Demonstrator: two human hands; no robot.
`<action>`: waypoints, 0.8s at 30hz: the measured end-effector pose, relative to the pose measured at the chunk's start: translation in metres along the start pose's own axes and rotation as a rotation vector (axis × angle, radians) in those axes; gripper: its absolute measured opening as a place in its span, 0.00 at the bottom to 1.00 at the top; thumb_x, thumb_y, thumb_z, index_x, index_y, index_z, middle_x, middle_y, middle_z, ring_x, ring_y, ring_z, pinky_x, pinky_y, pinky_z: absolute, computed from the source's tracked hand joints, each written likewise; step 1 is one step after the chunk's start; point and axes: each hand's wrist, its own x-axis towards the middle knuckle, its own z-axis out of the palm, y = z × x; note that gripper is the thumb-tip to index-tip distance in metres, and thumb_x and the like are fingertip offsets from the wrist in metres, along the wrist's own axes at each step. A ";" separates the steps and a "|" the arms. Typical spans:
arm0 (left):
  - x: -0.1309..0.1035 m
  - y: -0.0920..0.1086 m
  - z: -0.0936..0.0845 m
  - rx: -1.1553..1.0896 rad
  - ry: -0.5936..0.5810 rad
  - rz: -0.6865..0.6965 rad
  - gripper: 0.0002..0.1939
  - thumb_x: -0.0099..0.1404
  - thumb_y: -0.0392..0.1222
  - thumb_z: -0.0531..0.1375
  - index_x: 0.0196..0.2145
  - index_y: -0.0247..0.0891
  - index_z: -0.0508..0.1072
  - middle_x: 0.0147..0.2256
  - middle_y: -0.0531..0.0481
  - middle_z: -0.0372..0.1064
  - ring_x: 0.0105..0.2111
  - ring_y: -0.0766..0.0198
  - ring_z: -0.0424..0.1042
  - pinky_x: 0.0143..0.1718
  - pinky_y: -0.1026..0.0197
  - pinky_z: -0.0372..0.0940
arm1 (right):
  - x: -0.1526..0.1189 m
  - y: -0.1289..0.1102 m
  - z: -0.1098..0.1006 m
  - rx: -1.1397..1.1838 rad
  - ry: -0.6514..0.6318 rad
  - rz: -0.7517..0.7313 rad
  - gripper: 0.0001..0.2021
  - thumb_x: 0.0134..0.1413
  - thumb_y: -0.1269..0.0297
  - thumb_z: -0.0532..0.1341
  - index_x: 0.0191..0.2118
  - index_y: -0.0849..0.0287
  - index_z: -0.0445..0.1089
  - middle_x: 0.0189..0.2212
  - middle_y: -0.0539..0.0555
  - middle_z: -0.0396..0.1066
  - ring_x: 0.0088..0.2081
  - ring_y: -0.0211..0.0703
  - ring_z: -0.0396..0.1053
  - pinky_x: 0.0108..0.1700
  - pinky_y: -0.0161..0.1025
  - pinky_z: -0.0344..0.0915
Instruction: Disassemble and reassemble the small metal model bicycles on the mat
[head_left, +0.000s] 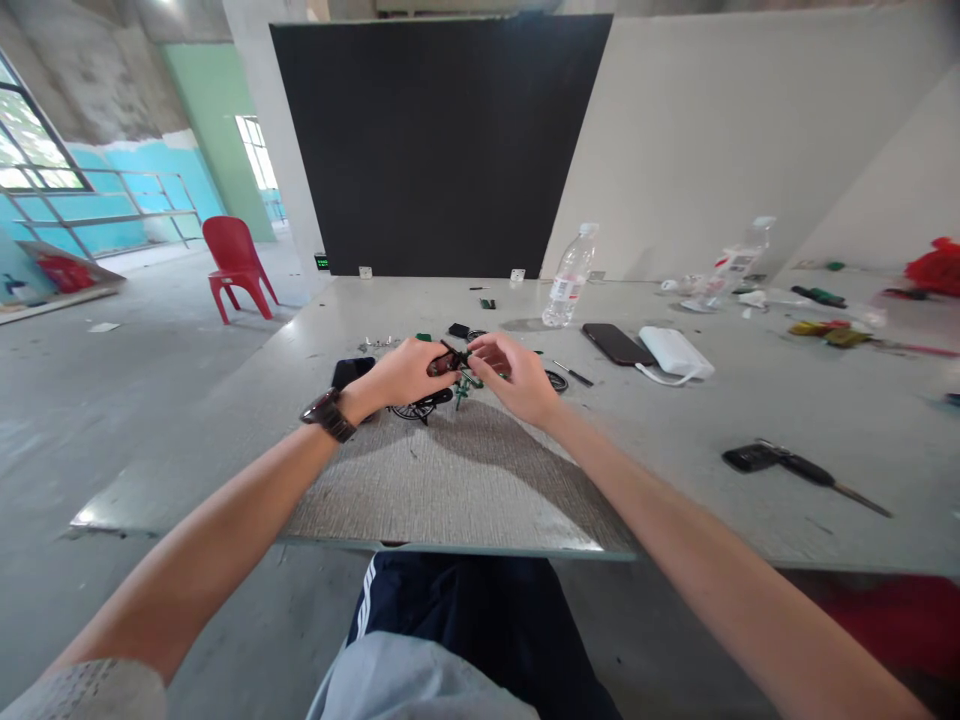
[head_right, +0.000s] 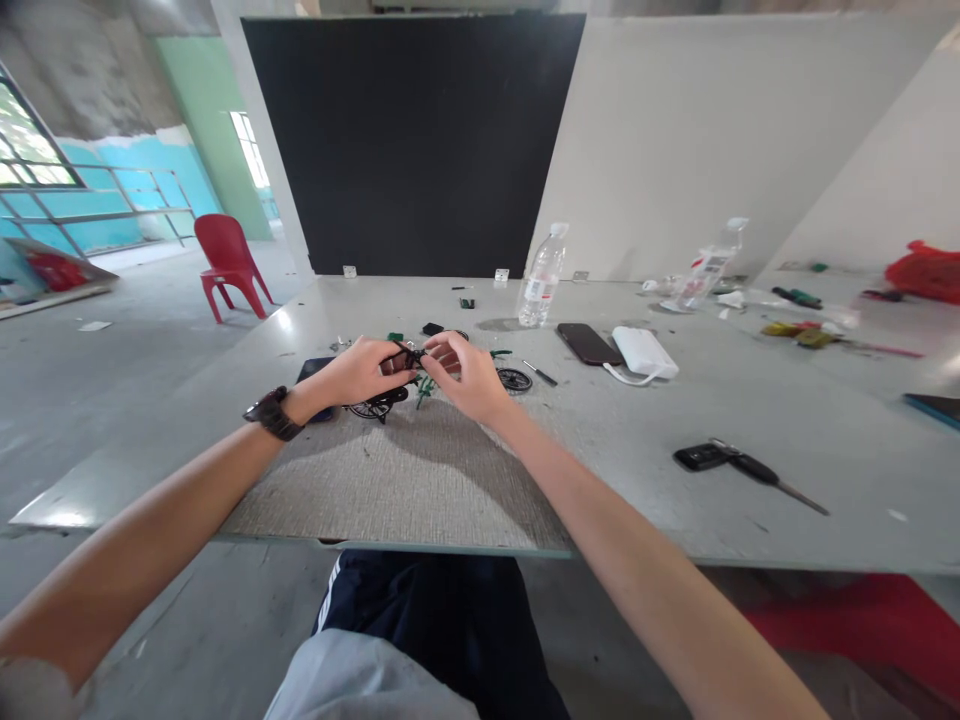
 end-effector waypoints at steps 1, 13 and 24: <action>-0.001 0.002 -0.001 0.057 -0.002 -0.003 0.16 0.69 0.50 0.58 0.26 0.39 0.69 0.25 0.49 0.68 0.23 0.65 0.62 0.27 0.58 0.52 | 0.000 0.001 0.000 -0.026 -0.009 -0.034 0.17 0.66 0.46 0.59 0.49 0.53 0.70 0.40 0.58 0.77 0.42 0.49 0.76 0.44 0.46 0.74; -0.005 0.003 -0.002 0.525 -0.047 0.077 0.16 0.73 0.48 0.52 0.35 0.38 0.75 0.30 0.44 0.73 0.26 0.60 0.68 0.27 0.58 0.51 | 0.006 0.011 -0.012 -0.182 0.021 -0.076 0.17 0.71 0.50 0.53 0.51 0.53 0.73 0.43 0.58 0.78 0.44 0.51 0.76 0.46 0.48 0.72; -0.004 -0.002 -0.004 0.511 -0.217 0.143 0.15 0.69 0.45 0.57 0.25 0.38 0.72 0.24 0.47 0.68 0.23 0.62 0.64 0.27 0.59 0.53 | 0.008 0.062 -0.040 -0.539 -0.051 0.121 0.14 0.65 0.62 0.55 0.46 0.56 0.77 0.45 0.62 0.78 0.44 0.58 0.74 0.45 0.55 0.70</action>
